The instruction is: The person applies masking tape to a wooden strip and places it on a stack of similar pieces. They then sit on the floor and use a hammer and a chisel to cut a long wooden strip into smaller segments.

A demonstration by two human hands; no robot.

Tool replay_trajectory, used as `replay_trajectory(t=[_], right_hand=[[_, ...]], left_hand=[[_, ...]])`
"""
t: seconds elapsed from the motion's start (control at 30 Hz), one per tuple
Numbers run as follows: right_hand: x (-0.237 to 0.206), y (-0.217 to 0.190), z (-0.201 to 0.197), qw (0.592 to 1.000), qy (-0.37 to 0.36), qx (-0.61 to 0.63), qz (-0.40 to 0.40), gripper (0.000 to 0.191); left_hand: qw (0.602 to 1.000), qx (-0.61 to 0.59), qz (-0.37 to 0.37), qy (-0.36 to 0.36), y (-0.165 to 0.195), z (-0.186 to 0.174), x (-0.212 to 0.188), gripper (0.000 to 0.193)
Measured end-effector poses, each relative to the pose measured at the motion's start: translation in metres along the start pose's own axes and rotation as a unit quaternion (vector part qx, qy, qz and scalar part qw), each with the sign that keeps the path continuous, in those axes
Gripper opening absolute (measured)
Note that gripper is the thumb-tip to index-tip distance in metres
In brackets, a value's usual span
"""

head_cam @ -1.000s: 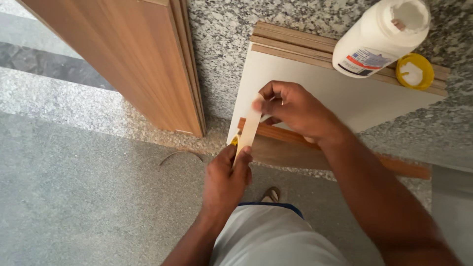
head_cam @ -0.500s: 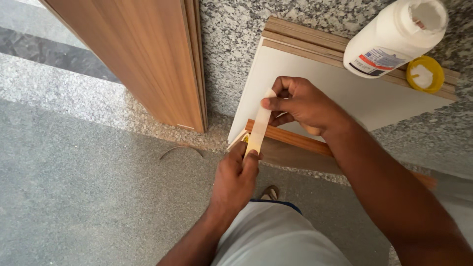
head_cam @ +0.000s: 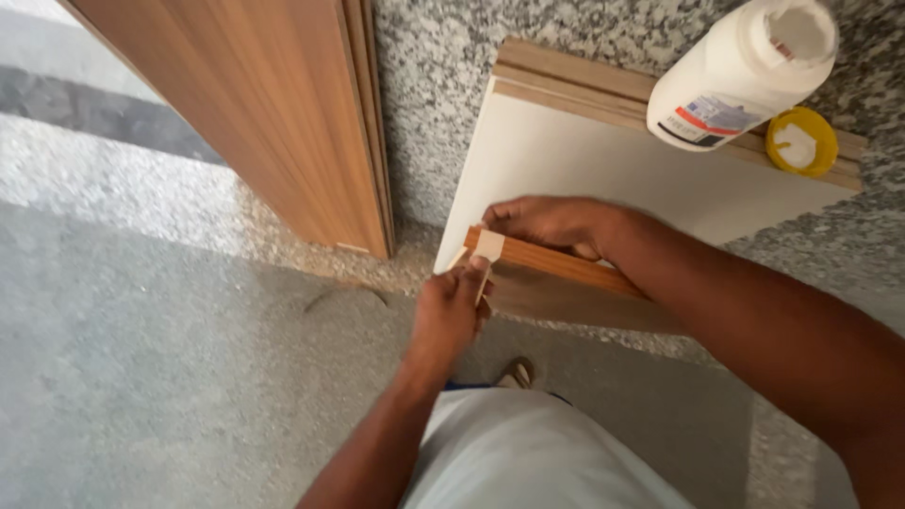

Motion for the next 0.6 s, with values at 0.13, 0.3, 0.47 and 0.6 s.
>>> replay_trajectory(t=[0.13, 0.3, 0.47, 0.6], right_hand=[[0.007, 0.0, -0.004, 0.993, 0.047, -0.11, -0.003, 0.044], [-0.034, -0.059, -0.014, 0.964, 0.162, -0.103, -0.182, 0.044], [-0.093, -0.055, 0.003, 0.918, 0.189, -0.313, -0.154, 0.038], [-0.112, -0.075, 0.003, 0.879, 0.262, -0.21, -0.339, 0.04]], left_hand=[[0.999, -0.037, -0.031, -0.014, -0.008, 0.005, -0.001, 0.051], [0.997, -0.062, -0.014, -0.037, -0.005, 0.007, -0.001, 0.051], [0.999, -0.033, -0.014, -0.031, -0.002, 0.004, 0.003, 0.049], [0.999, -0.018, 0.007, -0.036, 0.012, 0.001, -0.011, 0.048]])
Point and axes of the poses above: each hand's wrist, its own x-axis towards the middle knuckle, its own z-axis out of the palm, y = z × x, the point moved 9 cm from there along x, towards the middle knuckle, and after that the axes turned 10 degrees about y, right-handed, at the moved point
